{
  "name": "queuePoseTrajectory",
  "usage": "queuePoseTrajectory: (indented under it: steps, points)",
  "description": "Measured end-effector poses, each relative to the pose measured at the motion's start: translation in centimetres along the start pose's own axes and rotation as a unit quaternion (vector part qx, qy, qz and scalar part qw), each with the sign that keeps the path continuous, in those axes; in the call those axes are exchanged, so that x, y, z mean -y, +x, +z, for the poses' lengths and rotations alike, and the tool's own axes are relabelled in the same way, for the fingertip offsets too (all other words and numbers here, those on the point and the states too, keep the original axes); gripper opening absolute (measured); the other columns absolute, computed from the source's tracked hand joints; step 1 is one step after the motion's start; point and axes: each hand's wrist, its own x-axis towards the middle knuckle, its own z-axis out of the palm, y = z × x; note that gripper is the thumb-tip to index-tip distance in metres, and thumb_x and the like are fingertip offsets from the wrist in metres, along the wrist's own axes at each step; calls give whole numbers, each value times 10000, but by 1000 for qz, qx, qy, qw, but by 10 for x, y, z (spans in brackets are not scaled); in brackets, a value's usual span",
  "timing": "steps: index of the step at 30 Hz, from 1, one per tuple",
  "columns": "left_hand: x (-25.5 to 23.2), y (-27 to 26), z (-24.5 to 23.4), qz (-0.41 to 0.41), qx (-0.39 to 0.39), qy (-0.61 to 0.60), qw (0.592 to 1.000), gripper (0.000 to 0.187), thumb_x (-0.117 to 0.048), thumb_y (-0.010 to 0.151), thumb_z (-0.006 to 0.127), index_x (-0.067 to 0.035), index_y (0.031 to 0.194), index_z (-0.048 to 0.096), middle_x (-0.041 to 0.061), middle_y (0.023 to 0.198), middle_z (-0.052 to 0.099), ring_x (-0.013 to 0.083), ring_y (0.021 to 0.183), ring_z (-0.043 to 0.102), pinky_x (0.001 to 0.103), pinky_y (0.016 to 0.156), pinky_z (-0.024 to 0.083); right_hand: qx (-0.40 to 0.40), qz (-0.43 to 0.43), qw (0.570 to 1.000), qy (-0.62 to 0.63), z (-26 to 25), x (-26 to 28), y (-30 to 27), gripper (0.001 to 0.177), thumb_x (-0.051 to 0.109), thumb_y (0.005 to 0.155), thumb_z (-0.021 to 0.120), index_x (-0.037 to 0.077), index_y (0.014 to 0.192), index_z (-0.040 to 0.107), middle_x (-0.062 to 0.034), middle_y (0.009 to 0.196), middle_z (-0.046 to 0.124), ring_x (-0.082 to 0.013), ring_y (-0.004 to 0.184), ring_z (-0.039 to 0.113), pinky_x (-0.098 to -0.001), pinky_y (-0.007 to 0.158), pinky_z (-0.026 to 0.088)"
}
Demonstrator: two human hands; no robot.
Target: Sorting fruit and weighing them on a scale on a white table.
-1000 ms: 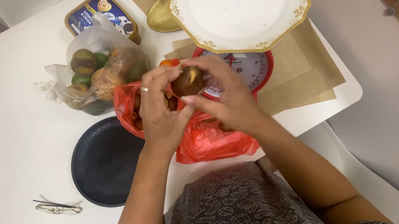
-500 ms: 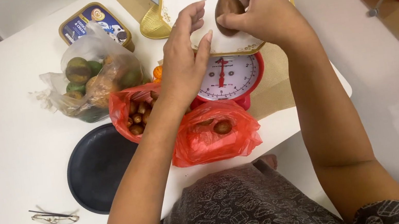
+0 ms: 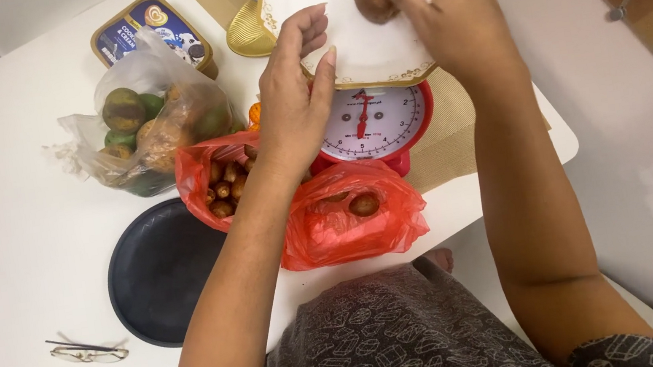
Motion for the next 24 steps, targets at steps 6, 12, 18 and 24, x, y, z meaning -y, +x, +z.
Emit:
queuePoseTrajectory:
  steps: [6, 12, 18, 24]
  points:
    - [-2, -3, -3, 14, -22, -23, 999, 377, -84, 1063, 607, -44, 1416, 479, 151, 1441, 623, 260, 1354, 634, 383, 1161, 512, -57, -93, 991, 71, -21, -12, -17, 443, 393, 1229, 502, -14, 1319, 655, -191, 1246, 685, -317, 1165, 663, -447, 991, 541]
    - [-4, -3, -7, 25, -40, -28, 998, 376, -100, 1074, 607, -45, 1426, 489, 140, 1443, 626, 249, 1351, 643, 390, 1170, 524, -87, -39, 988, 121, -32, -13, -25, 514, 480, 1194, 427, 41, 1362, 634, -146, 1198, 681, -258, 1130, 676, -395, 954, 545]
    - [-8, -7, -11, 26, -58, -59, 996, 340, -117, 1084, 606, -37, 1403, 520, 145, 1425, 644, 246, 1338, 659, 394, 1168, 534, -97, -63, 987, 115, -24, -23, -24, 509, 458, 1197, 409, 31, 1348, 642, -144, 1208, 678, -261, 1149, 662, -414, 995, 535]
    - [-10, -15, -14, 34, -72, -71, 994, 318, -112, 1095, 606, -35, 1396, 535, 139, 1417, 642, 237, 1333, 656, 376, 1174, 536, -92, -52, 989, 104, -5, -20, -10, 419, 380, 1180, 465, 41, 1371, 621, -144, 1252, 666, -261, 1171, 670, -390, 993, 547]
